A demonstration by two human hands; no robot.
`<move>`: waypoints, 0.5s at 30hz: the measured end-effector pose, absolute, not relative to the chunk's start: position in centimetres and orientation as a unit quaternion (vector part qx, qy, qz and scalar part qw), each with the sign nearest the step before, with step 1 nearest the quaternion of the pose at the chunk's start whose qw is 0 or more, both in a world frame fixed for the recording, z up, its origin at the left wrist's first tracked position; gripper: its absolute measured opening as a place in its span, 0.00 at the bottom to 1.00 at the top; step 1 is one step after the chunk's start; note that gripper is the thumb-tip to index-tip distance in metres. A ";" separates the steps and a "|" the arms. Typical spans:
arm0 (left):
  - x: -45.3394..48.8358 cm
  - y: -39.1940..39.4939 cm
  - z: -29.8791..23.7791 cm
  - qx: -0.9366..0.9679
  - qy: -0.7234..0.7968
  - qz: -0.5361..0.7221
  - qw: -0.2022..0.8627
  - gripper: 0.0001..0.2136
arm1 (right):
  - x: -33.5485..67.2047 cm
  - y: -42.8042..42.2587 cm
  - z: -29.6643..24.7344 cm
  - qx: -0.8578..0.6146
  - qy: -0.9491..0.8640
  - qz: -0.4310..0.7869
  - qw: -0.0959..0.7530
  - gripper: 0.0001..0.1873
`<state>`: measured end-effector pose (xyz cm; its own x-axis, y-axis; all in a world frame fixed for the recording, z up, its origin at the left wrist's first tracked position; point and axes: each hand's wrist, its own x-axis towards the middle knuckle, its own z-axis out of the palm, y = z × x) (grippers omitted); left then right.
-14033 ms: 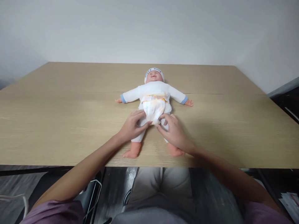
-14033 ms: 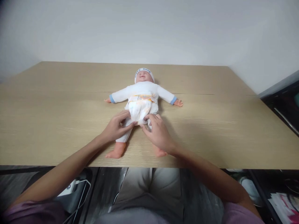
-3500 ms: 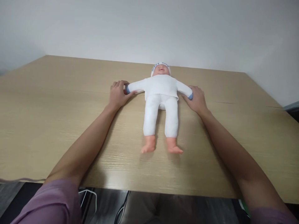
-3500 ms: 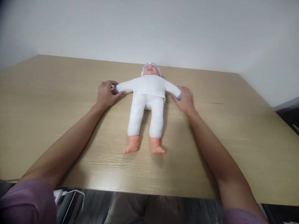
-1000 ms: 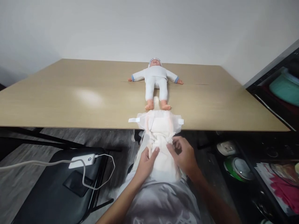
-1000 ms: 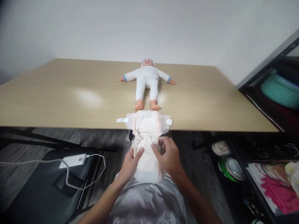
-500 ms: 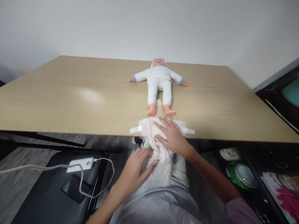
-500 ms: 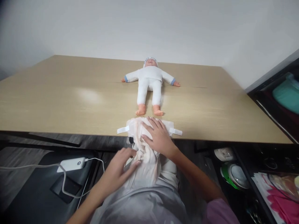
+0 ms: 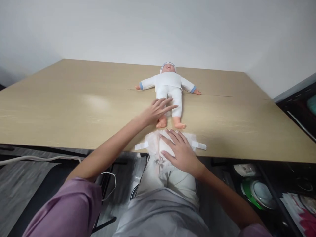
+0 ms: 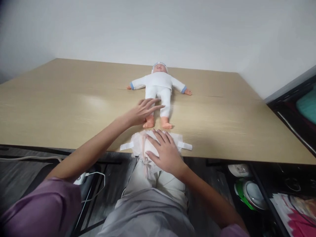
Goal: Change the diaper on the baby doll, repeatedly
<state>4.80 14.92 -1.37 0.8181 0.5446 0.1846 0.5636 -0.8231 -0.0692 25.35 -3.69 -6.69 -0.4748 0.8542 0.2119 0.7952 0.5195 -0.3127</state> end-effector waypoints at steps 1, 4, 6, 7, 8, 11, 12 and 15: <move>5.4 15.2 -1.3 -0.960 -0.266 -0.060 0.061 0.55 | 25.3 -3.7 -6.7 -0.483 -0.854 0.086 0.172 0.35; 6.2 15.5 -1.3 -0.976 -0.208 -0.042 0.045 0.53 | 25.3 -3.7 -6.6 -0.482 -0.854 0.091 0.173 0.35; 6.4 15.7 -1.2 -0.984 -0.170 -0.051 0.011 0.47 | 25.3 -3.6 -6.4 -0.480 -0.854 0.099 0.173 0.35; 6.5 15.8 -1.2 -0.987 -0.151 -0.059 -0.009 0.43 | 25.3 -3.6 -6.3 -0.479 -0.854 0.103 0.173 0.35; 6.5 16.0 -1.2 -0.988 -0.135 -0.069 -0.027 0.38 | 25.3 -3.5 -6.1 -0.478 -0.855 0.107 0.173 0.35; 6.9 16.6 -1.1 -0.989 -0.110 -0.079 -0.052 0.19 | 25.4 -3.3 -5.8 -0.470 -0.859 0.116 0.169 0.36; 7.0 16.9 -1.0 -0.989 -0.110 -0.077 -0.055 0.15 | 25.5 -3.1 -5.7 -0.466 -0.861 0.120 0.166 0.36; 7.3 17.8 -0.2 -0.985 -0.098 -0.108 -0.086 0.15 | 25.9 -2.3 -5.7 -0.456 -0.867 0.139 0.146 0.36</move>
<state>7.32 17.76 -0.16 0.9573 0.2123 0.1960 0.1749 -0.9657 0.1917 25.92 -2.26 -5.73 -0.5420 0.8308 0.1263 0.7497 0.5459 -0.3740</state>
